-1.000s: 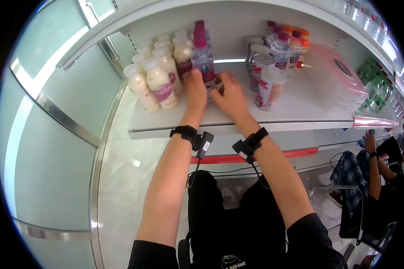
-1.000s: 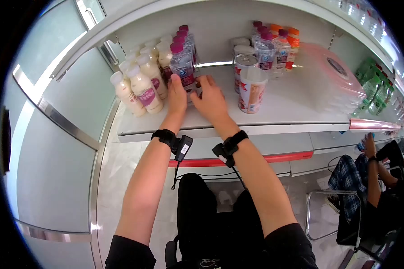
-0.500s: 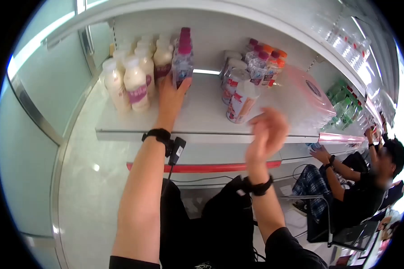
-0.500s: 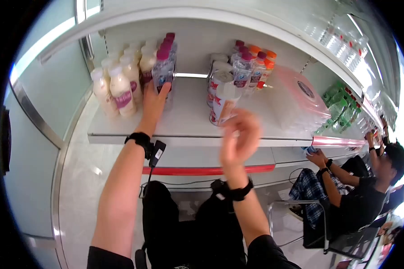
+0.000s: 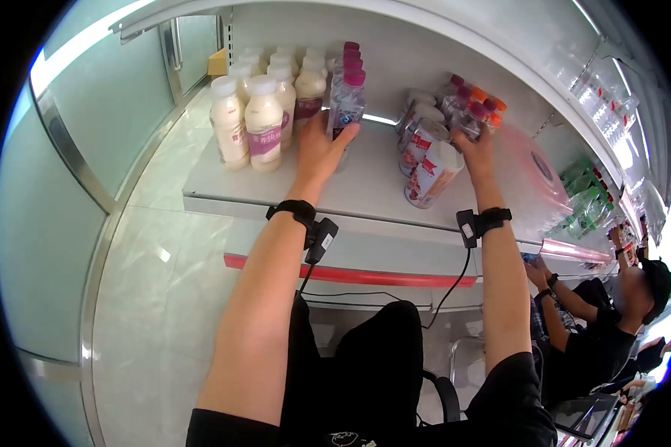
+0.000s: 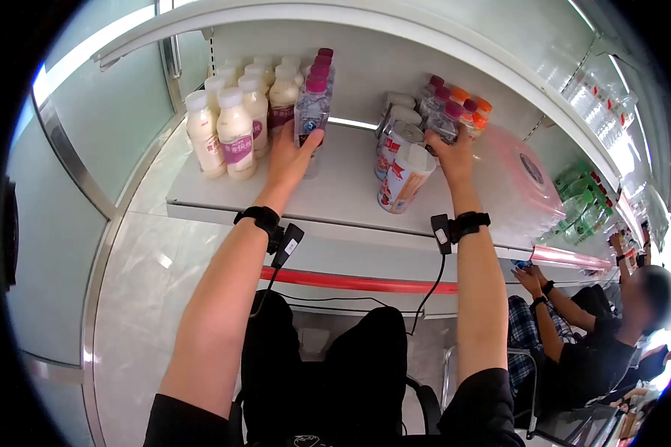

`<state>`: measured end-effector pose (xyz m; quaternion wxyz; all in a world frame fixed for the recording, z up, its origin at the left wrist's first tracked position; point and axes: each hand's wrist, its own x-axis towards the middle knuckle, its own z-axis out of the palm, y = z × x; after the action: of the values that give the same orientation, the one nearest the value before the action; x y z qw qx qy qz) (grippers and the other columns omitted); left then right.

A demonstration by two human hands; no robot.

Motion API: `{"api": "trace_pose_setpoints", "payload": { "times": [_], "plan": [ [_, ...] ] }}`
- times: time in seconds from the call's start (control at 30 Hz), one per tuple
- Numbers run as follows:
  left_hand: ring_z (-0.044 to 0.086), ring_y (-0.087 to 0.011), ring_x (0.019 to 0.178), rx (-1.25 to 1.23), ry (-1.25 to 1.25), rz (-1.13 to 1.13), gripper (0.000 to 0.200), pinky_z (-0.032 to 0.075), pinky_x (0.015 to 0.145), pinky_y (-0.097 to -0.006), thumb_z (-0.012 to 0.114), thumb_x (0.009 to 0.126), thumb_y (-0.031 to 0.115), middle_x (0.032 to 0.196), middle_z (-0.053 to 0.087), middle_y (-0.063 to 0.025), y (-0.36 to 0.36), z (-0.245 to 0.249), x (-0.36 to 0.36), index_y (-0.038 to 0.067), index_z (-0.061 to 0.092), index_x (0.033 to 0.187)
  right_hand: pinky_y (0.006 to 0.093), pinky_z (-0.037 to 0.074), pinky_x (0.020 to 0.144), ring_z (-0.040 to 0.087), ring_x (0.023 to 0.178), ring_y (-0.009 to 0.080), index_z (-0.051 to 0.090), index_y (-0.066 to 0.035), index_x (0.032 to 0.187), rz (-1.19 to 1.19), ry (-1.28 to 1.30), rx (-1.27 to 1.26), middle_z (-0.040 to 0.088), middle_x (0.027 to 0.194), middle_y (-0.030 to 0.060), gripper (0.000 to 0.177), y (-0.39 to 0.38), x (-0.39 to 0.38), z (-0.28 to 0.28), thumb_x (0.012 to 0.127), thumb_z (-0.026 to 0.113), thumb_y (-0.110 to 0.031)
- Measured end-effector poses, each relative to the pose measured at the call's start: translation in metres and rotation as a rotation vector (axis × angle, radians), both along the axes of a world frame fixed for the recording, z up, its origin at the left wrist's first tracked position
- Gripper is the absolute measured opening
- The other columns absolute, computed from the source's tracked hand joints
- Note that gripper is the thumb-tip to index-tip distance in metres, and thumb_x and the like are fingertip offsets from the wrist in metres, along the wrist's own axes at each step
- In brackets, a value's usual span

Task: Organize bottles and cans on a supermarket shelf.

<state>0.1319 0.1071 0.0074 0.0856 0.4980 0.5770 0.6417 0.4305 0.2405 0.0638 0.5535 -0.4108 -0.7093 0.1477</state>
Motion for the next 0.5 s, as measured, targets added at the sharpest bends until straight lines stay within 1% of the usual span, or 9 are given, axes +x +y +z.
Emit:
{"api": "trace_pose_setpoints", "payload": {
  "times": [0.03, 0.1, 0.17, 0.23, 0.27, 0.33, 0.37, 0.43, 0.5],
  "plan": [
    [0.05, -0.038, 0.118, 0.007, -0.025, -0.005, 0.071, 0.041, 0.101, -0.0461, 0.076, 0.077, 0.053, 0.121, 0.061, -0.0208, 0.0, 0.001, 0.0, 0.001, 0.058, 0.122, 0.0348, 0.051, 0.086, 0.066, 0.097, 0.0235, 0.055, 0.006, 0.128, 0.002, 0.003, 0.0, 0.068, 0.111, 0.018, 0.073, -0.004, 0.002, 0.0, 0.074, 0.082, -0.035],
    [0.052, -0.0378, 0.117, 0.024, -0.014, 0.004, 0.069, 0.042, 0.1, -0.0458, 0.076, 0.077, 0.053, 0.118, 0.062, -0.0207, -0.002, 0.003, 0.002, 0.001, 0.059, 0.12, 0.0346, 0.05, 0.086, 0.065, 0.097, 0.0222, 0.057, 0.004, 0.125, -0.073, 0.098, 0.157, 0.068, 0.11, 0.0149, 0.066, -0.022, 0.01, 0.001, 0.075, 0.082, -0.031],
    [0.053, -0.0375, 0.115, 0.039, -0.011, 0.011, 0.068, 0.043, 0.098, -0.0455, 0.076, 0.076, 0.052, 0.115, 0.063, -0.0206, -0.002, 0.004, 0.0, 0.001, 0.06, 0.118, 0.0334, 0.049, 0.086, 0.063, 0.096, 0.0194, 0.061, 0.002, 0.12, -0.068, 0.243, 0.155, 0.068, 0.106, 0.0102, 0.056, -0.059, 0.016, 0.012, 0.076, 0.082, -0.025],
    [0.057, -0.036, 0.11, 0.069, -0.045, -0.074, 0.063, 0.045, 0.095, -0.0444, 0.077, 0.076, 0.051, 0.108, 0.067, -0.0183, -0.002, 0.005, -0.001, 0.001, 0.064, 0.113, 0.0323, 0.049, 0.088, 0.062, 0.096, 0.0174, 0.06, 0.001, 0.119, -0.154, 0.346, 0.199, 0.065, 0.106, 0.0081, 0.052, -0.091, 0.022, 0.012, 0.076, 0.083, -0.018],
    [0.057, -0.036, 0.11, 0.062, -0.047, -0.078, 0.063, 0.045, 0.095, -0.0444, 0.077, 0.076, 0.051, 0.108, 0.067, -0.0183, -0.002, 0.005, 0.0, 0.001, 0.064, 0.113, 0.0323, 0.049, 0.088, 0.062, 0.096, 0.0174, 0.06, 0.001, 0.119, -0.159, 0.344, 0.192, 0.065, 0.106, 0.0081, 0.052, -0.106, 0.023, 0.013, 0.076, 0.083, -0.018],
    [0.06, -0.0345, 0.107, 0.045, -0.003, 0.05, 0.06, 0.046, 0.092, -0.0433, 0.077, 0.076, 0.05, 0.106, 0.069, -0.0161, -0.003, 0.004, 0.003, 0.002, 0.066, 0.11, 0.0321, 0.049, 0.088, 0.061, 0.097, 0.0182, 0.055, 0.001, 0.124, -0.095, 0.373, 0.406, 0.061, 0.112, 0.0094, 0.057, -0.139, 0.021, 0.016, 0.076, 0.082, -0.015],
    [0.06, -0.0345, 0.107, 0.035, 0.004, 0.048, 0.06, 0.046, 0.092, -0.0433, 0.077, 0.076, 0.05, 0.106, 0.069, -0.0161, -0.007, 0.007, 0.003, 0.002, 0.066, 0.11, 0.0321, 0.049, 0.088, 0.061, 0.097, 0.0182, 0.055, 0.001, 0.124, -0.1, 0.379, 0.396, 0.061, 0.112, 0.0094, 0.057, -0.156, 0.016, 0.019, 0.076, 0.082, -0.015],
    [0.062, -0.0328, 0.105, 0.013, 0.005, 0.001, 0.059, 0.047, 0.091, -0.0427, 0.077, 0.076, 0.05, 0.108, 0.069, -0.0144, -0.013, 0.014, 0.003, 0.003, 0.067, 0.111, 0.033, 0.049, 0.09, 0.059, 0.101, 0.0198, 0.05, 0.001, 0.127, 0.029, 0.425, 0.46, 0.057, 0.118, 0.0108, 0.064, -0.183, 0.008, 0.027, 0.074, 0.083, -0.013],
    [0.064, -0.0325, 0.103, -0.014, -0.019, -0.001, 0.06, 0.048, 0.09, -0.0419, 0.077, 0.076, 0.05, 0.107, 0.069, -0.0145, -0.017, 0.017, 0.005, 0.003, 0.067, 0.111, 0.0336, 0.048, 0.09, 0.057, 0.104, 0.0204, 0.05, 0.001, 0.126, 0.041, 0.396, 0.503, 0.055, 0.119, 0.0113, 0.066, -0.193, -0.001, 0.03, 0.072, 0.084, -0.014]
  ]
}}
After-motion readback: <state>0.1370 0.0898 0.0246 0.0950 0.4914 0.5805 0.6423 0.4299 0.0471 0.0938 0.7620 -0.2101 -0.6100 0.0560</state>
